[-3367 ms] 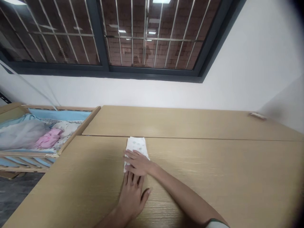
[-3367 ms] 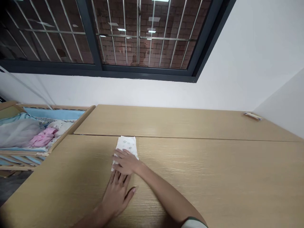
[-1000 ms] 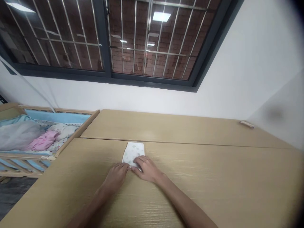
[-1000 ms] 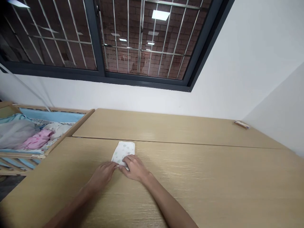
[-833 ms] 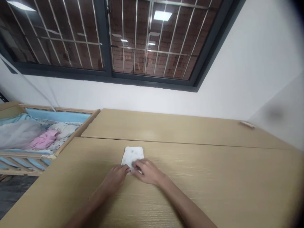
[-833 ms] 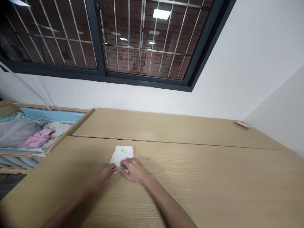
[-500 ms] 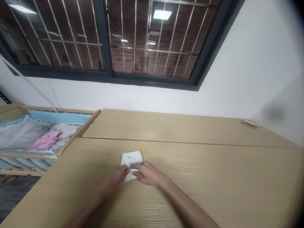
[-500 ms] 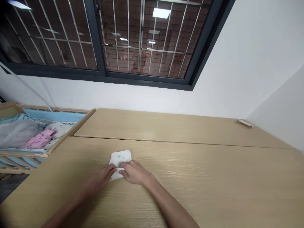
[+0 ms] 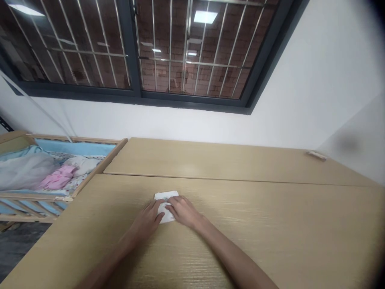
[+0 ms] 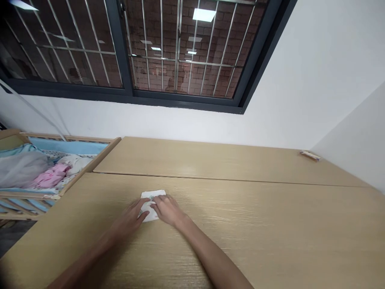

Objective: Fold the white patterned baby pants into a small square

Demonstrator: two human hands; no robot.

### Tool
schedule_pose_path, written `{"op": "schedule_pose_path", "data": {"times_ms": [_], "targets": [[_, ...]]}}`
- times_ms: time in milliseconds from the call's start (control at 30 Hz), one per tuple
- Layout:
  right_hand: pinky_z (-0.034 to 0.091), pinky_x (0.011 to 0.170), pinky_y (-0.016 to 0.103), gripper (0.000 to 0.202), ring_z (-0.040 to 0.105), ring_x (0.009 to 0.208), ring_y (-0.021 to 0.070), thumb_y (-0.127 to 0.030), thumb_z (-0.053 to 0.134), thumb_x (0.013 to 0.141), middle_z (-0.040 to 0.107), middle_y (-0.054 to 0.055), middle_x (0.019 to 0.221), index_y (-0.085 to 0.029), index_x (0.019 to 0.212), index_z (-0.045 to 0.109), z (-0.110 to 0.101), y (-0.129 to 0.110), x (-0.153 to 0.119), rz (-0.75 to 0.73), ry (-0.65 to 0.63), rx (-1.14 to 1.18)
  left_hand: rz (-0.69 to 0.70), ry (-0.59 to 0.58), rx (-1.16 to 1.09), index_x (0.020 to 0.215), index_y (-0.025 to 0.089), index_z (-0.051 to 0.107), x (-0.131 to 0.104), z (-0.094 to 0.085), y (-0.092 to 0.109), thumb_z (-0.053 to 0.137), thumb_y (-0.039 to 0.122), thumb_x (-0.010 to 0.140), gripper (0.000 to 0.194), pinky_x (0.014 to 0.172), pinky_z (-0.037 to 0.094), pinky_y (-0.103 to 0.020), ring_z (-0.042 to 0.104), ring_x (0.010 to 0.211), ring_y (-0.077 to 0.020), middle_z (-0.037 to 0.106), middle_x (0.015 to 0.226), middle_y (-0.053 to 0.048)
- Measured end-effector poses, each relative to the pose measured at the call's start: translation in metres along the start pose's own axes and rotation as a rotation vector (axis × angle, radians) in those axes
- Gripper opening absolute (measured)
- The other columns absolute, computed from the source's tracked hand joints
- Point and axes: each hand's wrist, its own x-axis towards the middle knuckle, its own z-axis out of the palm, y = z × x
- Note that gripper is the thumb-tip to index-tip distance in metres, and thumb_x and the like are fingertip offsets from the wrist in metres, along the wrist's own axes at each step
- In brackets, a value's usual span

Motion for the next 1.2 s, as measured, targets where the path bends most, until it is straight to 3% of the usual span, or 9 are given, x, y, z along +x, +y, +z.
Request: {"op": "schedule_pose_path", "data": {"times_ms": [133,233,433,633,800,900,1033,1100,1200], "targets": [[0.049,0.099,0.039,0.027,0.062,0.114,0.0257,-0.035,0.046,0.106,0.067,0.013,0.121,-0.018,0.112,0.066,0.007,0.004,0.0,-0.088,0.109,-0.016,-0.012,0.027,-0.013,0.125,0.022,0.056,0.003,0.005,-0.003,0.039,0.033,0.101,0.031,0.096,0.054,-0.044,0.065,0.112,-0.0262,0.069,0.121,-0.01],[0.047,0.105,0.042,0.025,0.058,0.121,0.0264,-0.033,0.048,0.105,0.06,0.013,0.136,-0.02,0.119,0.064,0.009,0.005,0.003,-0.067,0.137,-0.044,-0.03,0.026,0.003,0.123,0.023,0.057,0.01,0.005,-0.005,0.036,0.032,0.103,0.031,0.095,0.054,-0.041,0.066,0.11,-0.0243,0.07,0.118,-0.008],[0.051,0.091,0.038,0.023,0.063,0.105,0.0255,-0.032,0.047,0.106,0.069,0.011,0.109,-0.019,0.111,0.065,0.01,0.013,0.025,0.008,0.058,-0.03,-0.06,0.047,0.054,0.121,0.023,0.058,0.029,0.002,-0.015,0.031,0.034,0.105,0.033,0.095,0.053,-0.037,0.065,0.111,-0.0228,0.068,0.12,-0.008],[0.048,0.094,0.035,0.011,0.06,0.105,0.0218,-0.026,0.056,0.101,0.067,0.009,0.107,-0.018,0.105,0.063,0.022,0.032,0.039,0.084,0.148,0.217,-0.078,0.082,0.097,0.115,0.023,0.06,0.046,0.006,-0.03,0.036,0.033,0.105,0.028,0.09,0.053,-0.035,0.066,0.103,-0.022,0.068,0.11,-0.006],[0.046,0.1,0.04,0.017,0.056,0.108,0.0231,-0.03,0.051,0.103,0.064,0.01,0.108,-0.018,0.104,0.062,0.034,0.043,0.038,0.138,0.235,0.304,-0.08,0.148,0.115,0.112,0.022,0.06,0.054,0.013,-0.035,0.04,0.034,0.104,0.025,0.097,0.051,-0.039,0.064,0.107,-0.0236,0.068,0.108,-0.007],[0.046,0.102,0.041,0.026,0.057,0.111,0.0222,-0.032,0.039,0.107,0.063,0.011,0.111,-0.018,0.111,0.061,0.033,0.045,0.035,0.184,0.293,0.373,-0.115,0.228,0.128,0.123,0.018,0.056,0.05,0.012,-0.03,0.037,0.037,0.104,0.033,0.102,0.049,-0.047,0.06,0.116,-0.0281,0.065,0.119,-0.013],[0.04,0.112,0.046,0.04,0.049,0.131,0.0242,-0.036,0.032,0.107,0.056,0.017,0.135,-0.015,0.135,0.051,0.023,0.035,0.025,0.231,0.41,0.316,-0.074,0.357,0.147,0.149,0.011,0.033,0.031,0.008,-0.006,0.036,0.042,0.105,0.054,0.115,0.038,-0.051,0.041,0.142,-0.0312,0.045,0.149,-0.021],[0.032,0.118,0.049,0.049,0.037,0.144,0.0268,-0.036,0.038,0.104,0.046,0.018,0.151,-0.014,0.147,0.042,0.021,0.025,0.017,0.122,0.329,0.189,0.029,0.333,0.183,0.156,0.011,0.021,0.021,0.011,0.008,0.037,0.044,0.104,0.064,0.119,0.033,-0.05,0.033,0.148,-0.0309,0.038,0.157,-0.021],[0.023,0.124,0.049,0.075,0.022,0.153,0.03,-0.034,0.053,0.091,0.031,0.02,0.163,-0.008,0.157,0.029,0.026,0.009,0.008,-0.085,0.087,0.031,0.131,0.217,0.272,0.16,0.007,0.007,0.011,0.021,0.021,0.036,0.05,0.104,0.076,0.121,0.029,-0.051,0.026,0.152,-0.0331,0.029,0.162,-0.023]]}}
